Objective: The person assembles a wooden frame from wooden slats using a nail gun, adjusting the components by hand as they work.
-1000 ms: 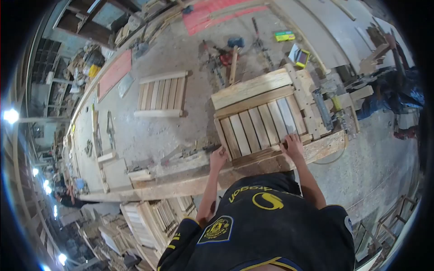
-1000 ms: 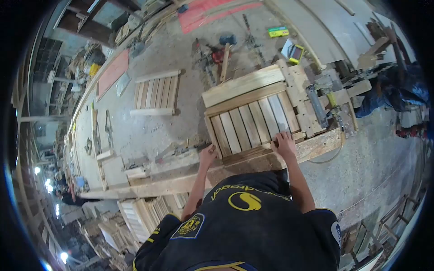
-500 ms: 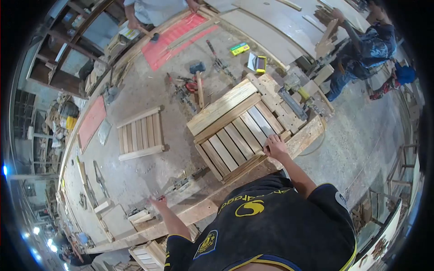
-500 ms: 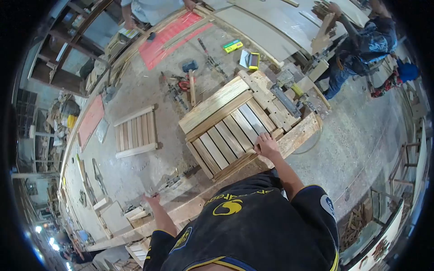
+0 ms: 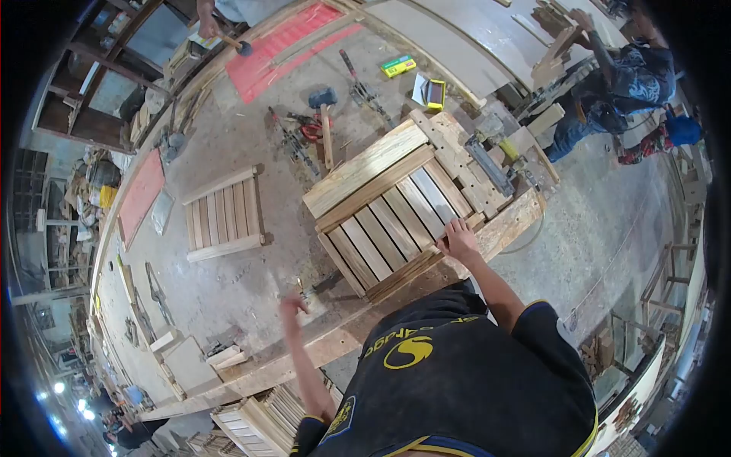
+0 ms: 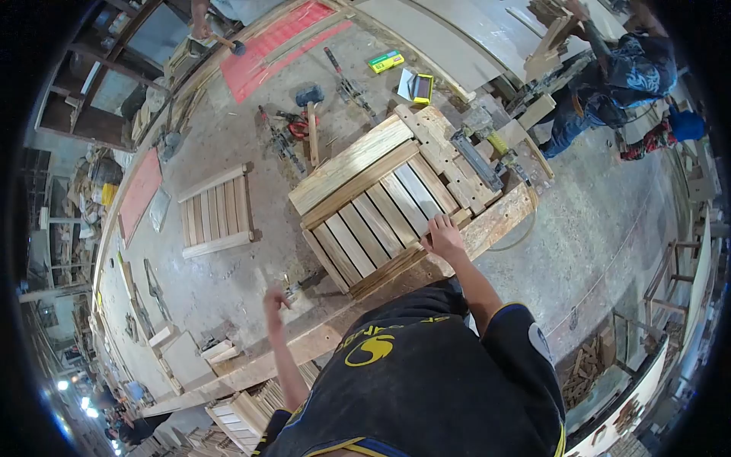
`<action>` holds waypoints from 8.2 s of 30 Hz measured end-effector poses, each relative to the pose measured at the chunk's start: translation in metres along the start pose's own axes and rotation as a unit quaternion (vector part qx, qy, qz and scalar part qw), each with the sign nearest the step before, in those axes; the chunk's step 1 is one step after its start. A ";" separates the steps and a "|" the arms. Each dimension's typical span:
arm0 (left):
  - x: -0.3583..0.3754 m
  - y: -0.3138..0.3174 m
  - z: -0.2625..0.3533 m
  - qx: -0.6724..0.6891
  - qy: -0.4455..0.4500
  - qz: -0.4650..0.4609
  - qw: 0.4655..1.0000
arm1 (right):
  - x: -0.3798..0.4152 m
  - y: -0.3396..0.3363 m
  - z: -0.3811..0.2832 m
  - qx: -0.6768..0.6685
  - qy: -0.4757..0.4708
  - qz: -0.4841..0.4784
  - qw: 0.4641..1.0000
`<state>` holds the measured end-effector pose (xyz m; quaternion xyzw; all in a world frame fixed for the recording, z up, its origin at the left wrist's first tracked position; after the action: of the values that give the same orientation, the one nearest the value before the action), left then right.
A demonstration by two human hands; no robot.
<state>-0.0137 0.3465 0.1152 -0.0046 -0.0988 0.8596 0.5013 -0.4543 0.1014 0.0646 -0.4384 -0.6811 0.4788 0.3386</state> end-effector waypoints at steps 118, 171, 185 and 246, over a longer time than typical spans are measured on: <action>-0.167 0.108 0.057 -0.184 -0.054 0.211 0.959 | -0.352 0.000 -0.324 -0.379 -0.328 0.083 0.862; -0.036 0.050 0.009 -0.270 -0.099 0.223 0.932 | -0.156 -0.114 0.167 0.122 0.279 0.132 0.943; -0.033 0.040 -0.003 -0.259 -0.104 0.257 0.925 | -0.220 -0.108 0.208 0.138 0.159 -0.017 0.977; -0.029 0.039 0.003 -0.280 -0.135 0.280 0.908 | -0.158 -0.054 -0.042 -0.383 0.253 -0.367 0.809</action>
<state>-0.0331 0.3022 0.1090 -0.0561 -0.3973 0.8939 0.1997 -0.3710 -0.0380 0.1219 -0.3560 -0.8095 -0.1089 0.4539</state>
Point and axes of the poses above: each hand's wrist, its own x-axis away from the middle knuckle, its own y-axis out of the palm, z = x × y, the point moved 6 cm from there along -x, towards the middle knuckle, and after that the axes turned 10 degrees about y, right-handed, at the moved point
